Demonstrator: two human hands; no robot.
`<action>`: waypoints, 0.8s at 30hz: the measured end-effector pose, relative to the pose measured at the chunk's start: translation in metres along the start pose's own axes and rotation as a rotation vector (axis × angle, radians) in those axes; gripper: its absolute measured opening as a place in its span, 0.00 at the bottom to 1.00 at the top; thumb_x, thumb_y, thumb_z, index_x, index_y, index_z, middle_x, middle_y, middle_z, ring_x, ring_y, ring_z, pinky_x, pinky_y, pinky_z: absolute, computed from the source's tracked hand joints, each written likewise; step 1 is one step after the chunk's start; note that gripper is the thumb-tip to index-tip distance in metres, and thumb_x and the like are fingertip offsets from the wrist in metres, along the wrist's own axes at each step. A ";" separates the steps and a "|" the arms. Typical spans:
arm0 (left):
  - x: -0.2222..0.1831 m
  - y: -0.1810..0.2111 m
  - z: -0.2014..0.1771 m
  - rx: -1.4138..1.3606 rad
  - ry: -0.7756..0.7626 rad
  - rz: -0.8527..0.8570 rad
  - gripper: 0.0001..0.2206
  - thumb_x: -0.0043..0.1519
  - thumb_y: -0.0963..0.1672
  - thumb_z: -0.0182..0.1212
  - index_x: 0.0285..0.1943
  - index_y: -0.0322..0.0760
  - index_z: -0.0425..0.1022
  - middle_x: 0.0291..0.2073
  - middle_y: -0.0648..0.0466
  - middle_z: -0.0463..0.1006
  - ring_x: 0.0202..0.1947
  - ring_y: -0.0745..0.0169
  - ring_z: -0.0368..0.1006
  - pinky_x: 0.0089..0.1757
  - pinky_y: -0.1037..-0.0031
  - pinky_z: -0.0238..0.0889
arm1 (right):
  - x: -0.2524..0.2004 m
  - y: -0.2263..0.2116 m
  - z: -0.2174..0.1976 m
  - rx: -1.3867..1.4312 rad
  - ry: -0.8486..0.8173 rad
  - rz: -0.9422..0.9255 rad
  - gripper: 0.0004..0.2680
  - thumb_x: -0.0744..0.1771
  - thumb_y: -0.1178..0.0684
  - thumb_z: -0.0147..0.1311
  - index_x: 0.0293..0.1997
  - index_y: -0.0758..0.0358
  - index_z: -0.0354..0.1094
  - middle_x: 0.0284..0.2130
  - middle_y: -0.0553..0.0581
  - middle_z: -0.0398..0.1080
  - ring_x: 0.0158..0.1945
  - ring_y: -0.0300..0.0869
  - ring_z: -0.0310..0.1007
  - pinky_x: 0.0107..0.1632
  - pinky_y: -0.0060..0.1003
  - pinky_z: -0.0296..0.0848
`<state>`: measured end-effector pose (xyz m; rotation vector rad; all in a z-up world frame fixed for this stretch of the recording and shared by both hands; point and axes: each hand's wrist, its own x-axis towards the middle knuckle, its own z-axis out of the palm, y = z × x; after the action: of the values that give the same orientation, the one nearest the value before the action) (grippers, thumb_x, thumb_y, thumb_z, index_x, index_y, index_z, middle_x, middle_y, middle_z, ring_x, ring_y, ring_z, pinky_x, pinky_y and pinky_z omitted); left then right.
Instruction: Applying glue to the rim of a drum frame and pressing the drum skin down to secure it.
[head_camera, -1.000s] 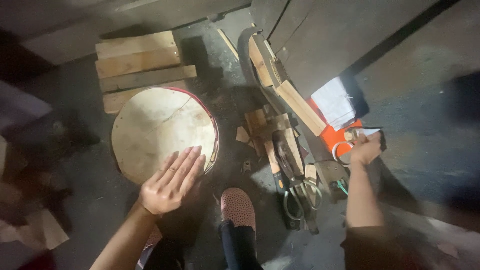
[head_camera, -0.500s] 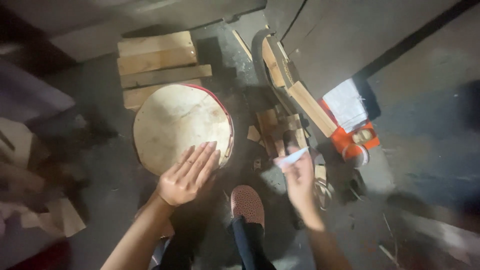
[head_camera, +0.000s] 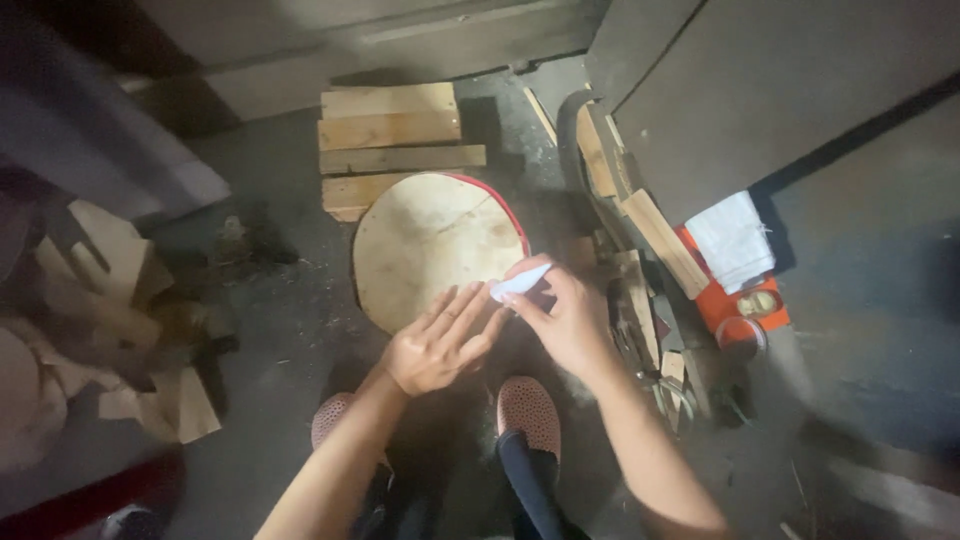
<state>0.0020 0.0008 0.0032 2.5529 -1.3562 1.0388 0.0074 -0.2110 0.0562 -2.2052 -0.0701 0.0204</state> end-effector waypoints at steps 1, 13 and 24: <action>-0.005 0.001 0.005 0.007 0.005 -0.006 0.19 0.72 0.47 0.35 0.64 0.45 0.71 0.62 0.41 0.75 0.63 0.51 0.73 0.57 0.65 0.69 | 0.003 -0.008 -0.005 -0.004 -0.003 -0.009 0.08 0.64 0.47 0.66 0.45 0.49 0.76 0.39 0.50 0.78 0.47 0.49 0.79 0.50 0.42 0.78; -0.026 0.007 0.019 -0.142 -0.017 -0.060 0.19 0.73 0.51 0.28 0.62 0.47 0.66 0.69 0.37 0.65 0.67 0.45 0.67 0.62 0.59 0.62 | 0.019 -0.071 -0.018 -0.322 -0.513 0.030 0.08 0.65 0.60 0.58 0.48 0.60 0.75 0.47 0.61 0.77 0.57 0.55 0.76 0.58 0.49 0.76; -0.018 0.004 0.012 -0.062 0.125 -0.106 0.19 0.71 0.48 0.33 0.54 0.42 0.75 0.60 0.43 0.76 0.61 0.51 0.75 0.58 0.65 0.68 | 0.002 -0.044 -0.018 -0.826 -0.338 -0.348 0.13 0.71 0.40 0.45 0.40 0.54 0.73 0.27 0.56 0.74 0.40 0.47 0.79 0.44 0.42 0.76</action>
<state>-0.0023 0.0071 -0.0177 2.4408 -1.1903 1.0993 0.0080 -0.1997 0.1020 -2.9520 -0.7680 0.2011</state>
